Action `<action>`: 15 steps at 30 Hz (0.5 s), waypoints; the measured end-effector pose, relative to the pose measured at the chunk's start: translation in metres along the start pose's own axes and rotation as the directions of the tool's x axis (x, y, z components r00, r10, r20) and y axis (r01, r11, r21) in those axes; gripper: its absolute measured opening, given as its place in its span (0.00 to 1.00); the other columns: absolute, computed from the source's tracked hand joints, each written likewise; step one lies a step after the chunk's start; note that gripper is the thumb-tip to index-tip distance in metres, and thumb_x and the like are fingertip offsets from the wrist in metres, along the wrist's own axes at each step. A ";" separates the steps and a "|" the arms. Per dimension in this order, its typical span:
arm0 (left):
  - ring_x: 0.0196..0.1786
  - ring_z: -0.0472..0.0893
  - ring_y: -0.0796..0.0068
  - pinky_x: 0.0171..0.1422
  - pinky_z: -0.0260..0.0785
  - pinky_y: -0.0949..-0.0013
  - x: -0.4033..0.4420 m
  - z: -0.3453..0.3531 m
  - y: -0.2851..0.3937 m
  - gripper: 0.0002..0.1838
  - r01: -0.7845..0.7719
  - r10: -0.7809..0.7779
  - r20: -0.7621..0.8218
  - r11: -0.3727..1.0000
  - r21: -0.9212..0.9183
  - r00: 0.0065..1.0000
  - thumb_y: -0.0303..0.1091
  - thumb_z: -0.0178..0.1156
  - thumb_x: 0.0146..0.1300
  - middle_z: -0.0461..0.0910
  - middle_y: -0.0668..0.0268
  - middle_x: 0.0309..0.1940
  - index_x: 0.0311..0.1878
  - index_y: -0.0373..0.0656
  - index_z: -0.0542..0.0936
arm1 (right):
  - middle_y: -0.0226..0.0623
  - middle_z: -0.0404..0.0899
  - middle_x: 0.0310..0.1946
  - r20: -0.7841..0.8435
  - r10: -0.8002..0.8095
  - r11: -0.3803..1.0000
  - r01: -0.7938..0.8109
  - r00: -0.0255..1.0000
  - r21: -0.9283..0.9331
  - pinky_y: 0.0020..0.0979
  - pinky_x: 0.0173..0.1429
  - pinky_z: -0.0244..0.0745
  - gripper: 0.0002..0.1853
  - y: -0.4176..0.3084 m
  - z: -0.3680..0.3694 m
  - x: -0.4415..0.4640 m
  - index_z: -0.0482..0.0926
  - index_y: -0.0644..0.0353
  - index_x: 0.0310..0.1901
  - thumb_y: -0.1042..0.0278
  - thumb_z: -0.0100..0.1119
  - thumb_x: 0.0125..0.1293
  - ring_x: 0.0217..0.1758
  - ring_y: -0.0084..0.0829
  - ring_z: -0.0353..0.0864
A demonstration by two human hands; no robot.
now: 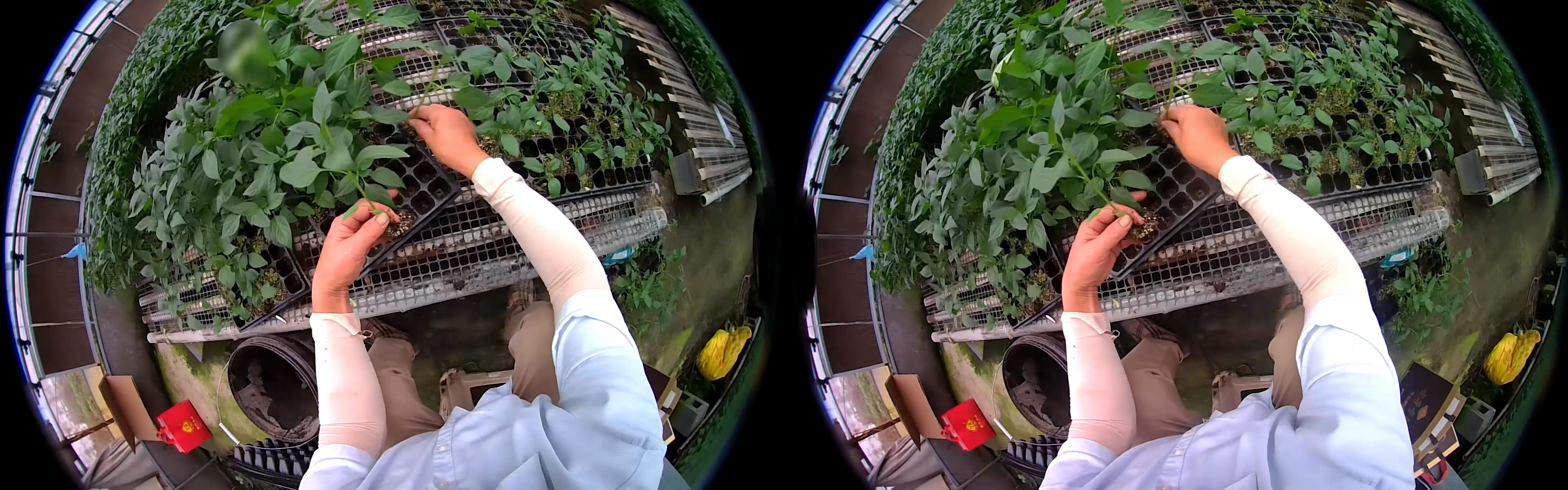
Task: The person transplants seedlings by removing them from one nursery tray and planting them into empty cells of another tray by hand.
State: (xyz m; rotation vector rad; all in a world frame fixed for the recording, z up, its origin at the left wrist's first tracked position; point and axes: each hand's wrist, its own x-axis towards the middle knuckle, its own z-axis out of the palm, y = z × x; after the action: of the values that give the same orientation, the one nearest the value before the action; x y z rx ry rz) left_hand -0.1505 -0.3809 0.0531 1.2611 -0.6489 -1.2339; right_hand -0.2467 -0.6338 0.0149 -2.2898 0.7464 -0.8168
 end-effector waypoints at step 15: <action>0.54 0.80 0.70 0.62 0.74 0.59 0.048 -0.011 -0.009 0.11 -0.347 0.263 -0.385 0.923 -0.165 0.885 0.30 0.55 0.76 0.82 0.63 0.52 0.56 0.39 0.78 | 0.35 0.85 0.29 -0.061 -0.202 0.961 0.185 0.978 -0.206 0.44 0.36 0.79 0.04 0.034 0.112 0.046 0.85 0.49 0.28 0.66 0.60 0.54 0.36 0.44 0.87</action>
State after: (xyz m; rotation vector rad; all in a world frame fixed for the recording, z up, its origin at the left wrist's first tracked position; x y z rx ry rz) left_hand -0.1304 -0.4201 0.0302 1.0995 -0.4056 -0.7642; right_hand -0.1488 -0.6497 -0.0626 -2.5533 0.6731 -0.9677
